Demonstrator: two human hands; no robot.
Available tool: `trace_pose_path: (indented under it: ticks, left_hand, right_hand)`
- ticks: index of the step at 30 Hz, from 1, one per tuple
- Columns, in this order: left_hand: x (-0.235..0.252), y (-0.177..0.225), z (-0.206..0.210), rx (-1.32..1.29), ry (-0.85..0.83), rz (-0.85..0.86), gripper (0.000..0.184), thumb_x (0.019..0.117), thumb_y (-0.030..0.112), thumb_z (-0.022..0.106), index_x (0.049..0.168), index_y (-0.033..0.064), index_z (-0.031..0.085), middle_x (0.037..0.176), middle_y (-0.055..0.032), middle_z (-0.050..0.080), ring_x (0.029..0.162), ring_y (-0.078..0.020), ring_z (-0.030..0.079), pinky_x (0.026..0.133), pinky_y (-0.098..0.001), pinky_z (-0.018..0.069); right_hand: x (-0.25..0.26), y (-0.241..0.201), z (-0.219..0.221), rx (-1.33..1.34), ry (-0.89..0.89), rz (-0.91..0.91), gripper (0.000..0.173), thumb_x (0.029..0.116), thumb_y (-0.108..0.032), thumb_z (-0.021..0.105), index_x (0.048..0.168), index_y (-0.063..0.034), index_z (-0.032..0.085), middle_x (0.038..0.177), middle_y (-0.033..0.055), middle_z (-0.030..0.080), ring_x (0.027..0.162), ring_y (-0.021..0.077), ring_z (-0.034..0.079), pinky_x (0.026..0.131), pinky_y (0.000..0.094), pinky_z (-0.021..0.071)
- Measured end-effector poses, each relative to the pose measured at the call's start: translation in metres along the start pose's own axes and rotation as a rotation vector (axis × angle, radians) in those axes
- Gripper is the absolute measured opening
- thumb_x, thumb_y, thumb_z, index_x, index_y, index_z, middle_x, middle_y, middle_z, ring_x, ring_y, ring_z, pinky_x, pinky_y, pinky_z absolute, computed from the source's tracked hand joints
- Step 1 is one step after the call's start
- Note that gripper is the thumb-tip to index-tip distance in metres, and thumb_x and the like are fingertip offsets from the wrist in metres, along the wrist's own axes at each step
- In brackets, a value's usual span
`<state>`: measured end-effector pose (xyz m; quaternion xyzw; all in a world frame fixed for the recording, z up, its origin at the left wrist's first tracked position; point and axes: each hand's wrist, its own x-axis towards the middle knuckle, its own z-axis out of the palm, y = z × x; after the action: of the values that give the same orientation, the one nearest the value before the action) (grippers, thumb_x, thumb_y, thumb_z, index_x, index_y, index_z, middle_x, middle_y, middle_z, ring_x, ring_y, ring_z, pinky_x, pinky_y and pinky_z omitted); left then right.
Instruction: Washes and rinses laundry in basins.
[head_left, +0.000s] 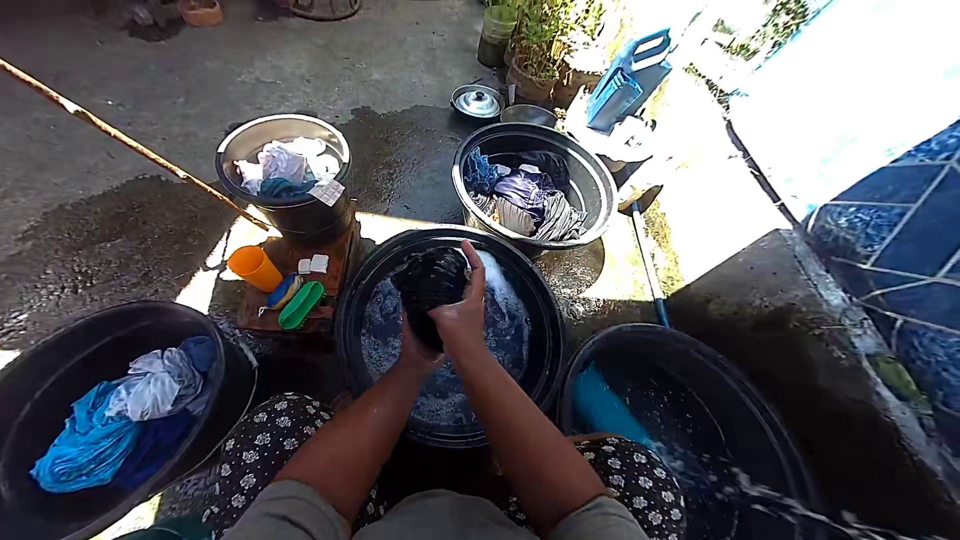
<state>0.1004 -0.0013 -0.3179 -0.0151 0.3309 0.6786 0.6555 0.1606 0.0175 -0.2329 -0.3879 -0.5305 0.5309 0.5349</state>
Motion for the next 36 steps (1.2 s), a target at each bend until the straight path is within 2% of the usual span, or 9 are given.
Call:
trace_pose_path:
  ticks: [7,9,11,13,15,20,24,30,36]
  left_hand:
    - [0.027,0.053,-0.003,0.22,-0.217,0.469,0.039,0.1014,0.037,0.042,0.128,0.0177,0.063,0.121,0.0012,0.072,0.107,-0.008,0.068,0.088,-0.0305,0.0591]
    - [0.021,0.056,-0.002,0.353,-0.155,0.436,0.035,0.0899,0.039,0.06,0.118,0.0189,0.066,0.108,0.0035,0.073,0.097,-0.0059,0.069,0.083,-0.0298,0.0595]
    - [0.002,0.053,0.008,0.472,-0.127,0.373,0.026,0.0904,0.03,0.057,0.113,0.0186,0.06,0.093,0.0063,0.07,0.085,-0.0021,0.067,0.077,-0.0255,0.0587]
    - [0.007,0.048,0.003,0.529,-0.364,0.389,0.075,0.081,0.036,0.068,0.15,0.0235,0.044,0.114,0.0075,0.069,0.094,-0.0001,0.066,0.083,-0.0214,0.0574]
    - [0.014,0.046,0.005,0.576,-0.414,0.436,0.086,0.0826,0.04,0.069,0.16,0.0229,0.036,0.132,0.0046,0.062,0.106,-0.0018,0.062,0.091,-0.0241,0.0537]
    - [0.007,0.048,0.028,0.414,0.052,0.27,0.028,0.1056,0.028,0.051,0.128,0.0129,0.058,0.107,-0.0039,0.067,0.094,-0.0119,0.065,0.083,-0.0344,0.0564]
    - [0.003,0.048,0.029,0.221,0.081,-0.155,0.035,0.1079,0.036,0.036,0.093,0.0139,0.059,0.072,-0.0034,0.064,0.064,-0.0144,0.065,0.058,-0.0326,0.0567]
    - [0.011,0.043,0.002,0.361,-0.295,-0.366,0.051,0.113,0.028,0.02,0.087,0.0123,0.06,0.069,0.0023,0.064,0.063,-0.0032,0.064,0.06,-0.0178,0.0543]
    - [0.032,0.047,-0.012,1.184,-0.417,-0.356,0.024,0.1028,0.012,0.053,0.121,-0.001,0.062,0.101,-0.0036,0.065,0.088,-0.0052,0.061,0.086,-0.0251,0.0511]
  right_hand:
    - [-0.036,0.049,-0.06,0.203,-0.058,0.238,0.111,0.0713,-0.003,0.079,0.162,-0.0055,0.015,0.156,0.0182,0.04,0.133,0.0187,0.054,0.105,0.0346,0.0541]
    - [-0.044,0.065,-0.075,0.531,-0.191,0.466,0.121,0.0708,-0.012,0.086,0.162,-0.0125,0.006,0.149,0.0188,0.046,0.124,0.0314,0.062,0.094,0.0489,0.0608]
    - [-0.044,0.08,-0.079,0.82,-0.23,0.615,0.113,0.0673,-0.05,0.092,0.154,-0.0141,0.028,0.138,0.0192,0.06,0.12,0.0395,0.065,0.092,0.0589,0.0592]
    - [-0.031,0.076,-0.07,0.85,-0.088,0.736,0.087,0.0867,-0.078,0.054,0.144,-0.0125,0.047,0.126,0.0158,0.068,0.114,0.0327,0.068,0.091,0.0534,0.059]
    - [-0.012,0.061,-0.056,0.755,0.161,0.805,0.066,0.1042,-0.064,0.032,0.132,-0.0101,0.057,0.113,0.0144,0.071,0.104,0.028,0.07,0.089,0.0513,0.0584]
    - [-0.002,0.032,-0.048,0.163,0.306,0.269,0.007,0.0978,-0.002,0.056,0.099,0.0015,0.062,0.089,0.006,0.067,0.084,0.0115,0.068,0.077,0.0312,0.0597]
    - [-0.011,0.029,-0.058,-0.429,-0.017,-0.33,0.02,0.0804,-0.019,0.071,0.073,-0.0005,0.069,0.094,0.0125,0.073,0.099,0.0195,0.068,0.087,0.0349,0.0557]
    - [-0.037,0.042,-0.059,-0.716,-0.284,-0.852,0.021,0.0808,-0.029,0.073,0.069,-0.0148,0.064,0.088,0.0054,0.076,0.095,0.0264,0.071,0.083,0.0386,0.058]
    - [-0.055,0.072,-0.055,-0.826,-0.441,-1.048,0.017,0.0836,-0.036,0.071,0.076,-0.0204,0.068,0.089,0.0035,0.075,0.087,0.0283,0.069,0.07,0.0413,0.0552]
